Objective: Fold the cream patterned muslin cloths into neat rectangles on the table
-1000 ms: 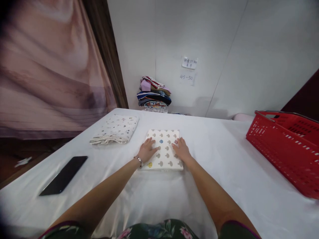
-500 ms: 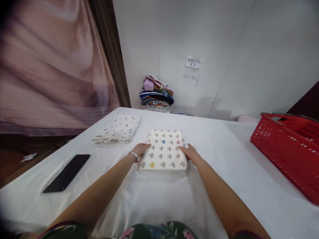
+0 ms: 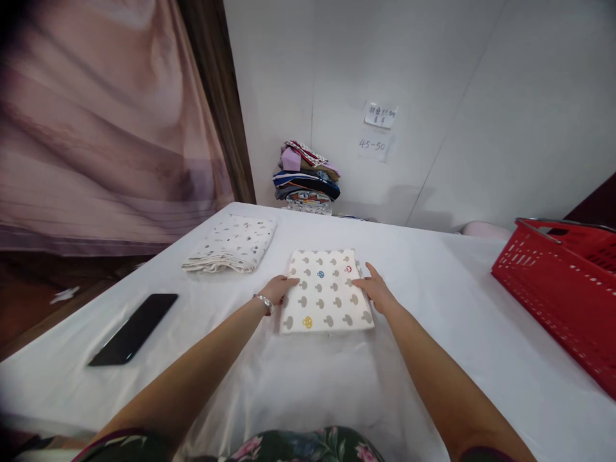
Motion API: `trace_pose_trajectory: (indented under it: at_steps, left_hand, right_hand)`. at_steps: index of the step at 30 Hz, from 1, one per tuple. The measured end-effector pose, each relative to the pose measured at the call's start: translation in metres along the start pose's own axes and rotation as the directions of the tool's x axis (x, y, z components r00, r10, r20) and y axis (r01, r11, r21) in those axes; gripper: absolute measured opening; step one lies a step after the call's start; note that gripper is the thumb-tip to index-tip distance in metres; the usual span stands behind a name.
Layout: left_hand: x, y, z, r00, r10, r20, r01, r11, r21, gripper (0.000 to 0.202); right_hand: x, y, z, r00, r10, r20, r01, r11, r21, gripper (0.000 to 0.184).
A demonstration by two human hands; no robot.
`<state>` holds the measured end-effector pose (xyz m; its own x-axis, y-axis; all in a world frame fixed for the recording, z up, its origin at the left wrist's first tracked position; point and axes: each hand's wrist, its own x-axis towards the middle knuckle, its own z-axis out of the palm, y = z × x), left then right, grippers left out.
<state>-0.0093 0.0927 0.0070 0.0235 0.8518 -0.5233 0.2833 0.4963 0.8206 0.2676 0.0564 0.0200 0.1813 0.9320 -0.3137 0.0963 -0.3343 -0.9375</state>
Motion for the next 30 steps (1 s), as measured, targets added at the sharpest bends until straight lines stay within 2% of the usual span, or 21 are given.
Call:
trace_pose_trajectory:
  at_steps: [3, 5, 7, 9, 11, 12, 13, 15, 16, 18, 22, 25, 27, 30]
  left_hand:
    - [-0.012, -0.002, 0.014, 0.993, -0.005, 0.116, 0.023, 0.988, -0.154, 0.042]
    - [-0.024, -0.003, 0.026, 0.979, -0.001, 0.205, 0.054, 0.966, -0.253, 0.036]
    - [-0.035, -0.003, 0.039, 0.96, 0.014, 0.279, 0.083, 0.939, -0.333, 0.031]
    - [-0.045, -0.003, 0.053, 0.949, 0.033, 0.314, 0.099, 0.913, -0.395, 0.032]
    - [-0.052, -0.003, 0.065, 0.951, 0.051, 0.306, 0.095, 0.891, -0.445, 0.038]
    - [-0.055, -0.002, 0.071, 0.955, 0.059, 0.291, 0.087, 0.881, -0.466, 0.041]
    - [-0.057, -0.002, 0.076, 0.96, 0.067, 0.272, 0.076, 0.872, -0.484, 0.043]
    - [-0.061, -0.002, 0.084, 0.969, 0.082, 0.235, 0.051, 0.858, -0.512, 0.043]
    - [-0.064, -0.001, 0.087, 0.972, 0.088, 0.217, 0.039, 0.852, -0.521, 0.042]
    - [-0.068, -0.002, 0.092, 0.978, 0.09, 0.187, 0.024, 0.846, -0.532, 0.041]
    - [-0.078, -0.004, 0.098, 0.983, 0.096, 0.153, 0.003, 0.838, -0.546, 0.039]
    - [-0.086, -0.006, 0.105, 0.987, 0.115, 0.11, -0.036, 0.834, -0.551, 0.032]
    - [-0.091, -0.007, 0.111, 0.985, 0.126, 0.122, -0.04, 0.836, -0.547, 0.029]
    - [-0.098, -0.006, 0.119, 0.969, 0.147, 0.2, -0.017, 0.843, -0.538, 0.03]
  right_hand:
    - [0.001, -0.014, -0.009, 0.995, -0.096, -0.008, 0.093, 0.981, -0.172, 0.088]
    - [0.002, -0.026, -0.014, 0.98, -0.197, -0.021, 0.172, 0.899, -0.404, 0.081]
    - [-0.002, -0.035, -0.014, 0.945, -0.326, 0.023, 0.257, 0.697, -0.67, 0.075]
    - [-0.011, -0.041, -0.008, 0.897, -0.418, 0.143, 0.327, 0.409, -0.852, 0.067]
    - [-0.026, -0.041, 0.004, 0.846, -0.454, 0.279, 0.372, 0.129, -0.919, 0.061]
    - [-0.035, -0.04, 0.011, 0.82, -0.46, 0.34, 0.39, 0.016, -0.921, 0.059]
    - [-0.044, -0.037, 0.018, 0.793, -0.461, 0.397, 0.412, -0.073, -0.908, 0.058]
    - [-0.062, -0.031, 0.03, 0.739, -0.462, 0.49, 0.46, -0.185, -0.868, 0.057]
    - [-0.07, -0.028, 0.035, 0.719, -0.463, 0.518, 0.479, -0.21, -0.852, 0.057]
    - [-0.083, -0.023, 0.04, 0.702, -0.475, 0.531, 0.497, -0.208, -0.842, 0.059]
    - [-0.101, -0.015, 0.042, 0.709, -0.509, 0.488, 0.508, -0.11, -0.854, 0.057]
    - [-0.113, -0.009, 0.041, 0.706, -0.536, 0.463, 0.491, -0.101, -0.865, 0.07]
    - [-0.12, -0.007, 0.039, 0.722, -0.538, 0.435, 0.453, -0.108, -0.885, 0.079]
    - [-0.128, -0.006, 0.032, 0.765, -0.514, 0.388, 0.397, -0.098, -0.913, 0.08]
